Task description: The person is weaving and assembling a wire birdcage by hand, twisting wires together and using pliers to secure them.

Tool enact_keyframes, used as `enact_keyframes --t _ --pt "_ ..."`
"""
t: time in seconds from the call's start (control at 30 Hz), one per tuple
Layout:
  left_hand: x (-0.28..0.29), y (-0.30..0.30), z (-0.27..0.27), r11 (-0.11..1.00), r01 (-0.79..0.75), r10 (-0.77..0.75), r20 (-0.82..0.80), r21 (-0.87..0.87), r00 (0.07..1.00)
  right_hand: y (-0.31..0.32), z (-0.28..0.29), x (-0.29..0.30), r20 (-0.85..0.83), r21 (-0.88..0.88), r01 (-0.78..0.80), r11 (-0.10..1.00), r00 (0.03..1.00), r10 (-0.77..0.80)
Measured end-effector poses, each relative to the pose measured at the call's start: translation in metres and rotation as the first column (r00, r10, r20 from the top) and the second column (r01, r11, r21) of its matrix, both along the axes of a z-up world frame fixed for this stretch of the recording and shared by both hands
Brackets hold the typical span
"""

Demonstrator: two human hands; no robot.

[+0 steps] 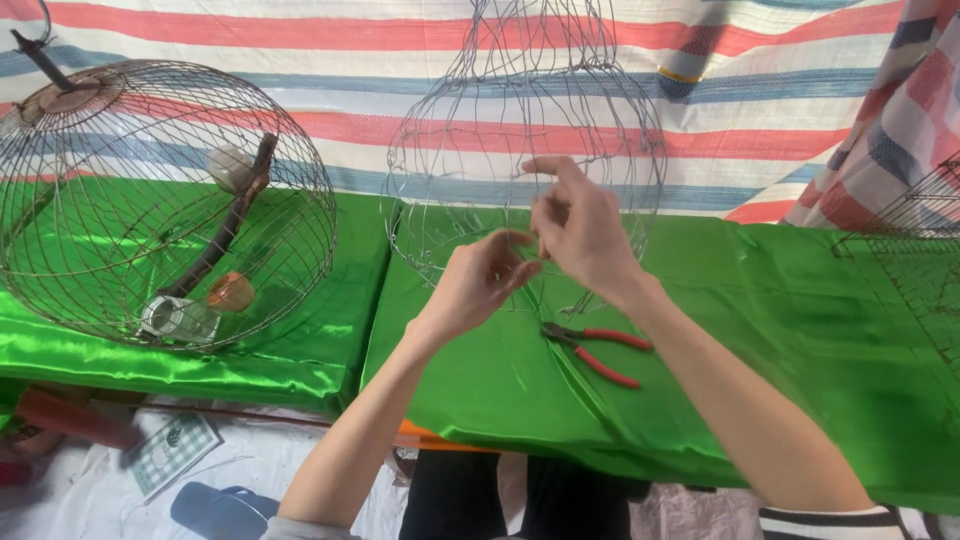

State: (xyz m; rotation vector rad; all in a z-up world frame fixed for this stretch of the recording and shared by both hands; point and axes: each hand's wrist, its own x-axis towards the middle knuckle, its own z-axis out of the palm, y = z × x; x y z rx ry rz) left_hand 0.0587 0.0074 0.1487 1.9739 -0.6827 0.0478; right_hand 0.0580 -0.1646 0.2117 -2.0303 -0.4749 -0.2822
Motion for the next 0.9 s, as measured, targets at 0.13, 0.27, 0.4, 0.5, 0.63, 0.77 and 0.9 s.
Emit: enact_keyframes --t 0.13,0.27,0.4,0.5,0.63,0.77,0.9 --pt "-0.008 -0.004 0.007 0.988 -0.153 0.153 -0.045 0.011 0.987 0.003 0.008 0.005 0.028 0.009 0.018 1.0 0.999 -0.019" --pt "-0.015 -0.009 0.023 0.956 -0.294 0.294 -0.02 0.002 0.956 0.002 0.013 0.014 0.032 0.037 0.015 0.999 0.999 -0.016" --pt "-0.001 -0.009 0.006 0.938 -0.329 0.333 0.016 -0.112 0.943 0.004 0.019 0.019 0.021 0.051 0.02 0.998 1.0 -0.021" --pt "-0.004 -0.007 0.007 0.952 -0.283 0.295 0.107 -0.117 0.949 0.0 0.015 0.031 0.202 -0.021 0.078 0.997 0.977 -0.072" --pt "-0.007 -0.007 0.017 0.969 -0.227 0.242 0.168 -0.1 0.956 0.0 0.023 0.027 0.287 -0.112 0.166 0.98 0.949 -0.128" --pt "-0.005 -0.002 0.011 0.985 -0.175 0.171 0.146 0.012 0.974 -0.004 0.016 0.041 0.205 -0.141 0.162 0.977 0.97 -0.131" --pt "-0.009 0.0 0.015 0.985 -0.161 0.146 0.186 0.069 0.972 0.0 0.029 0.031 0.005 0.074 0.044 0.996 0.999 -0.044"
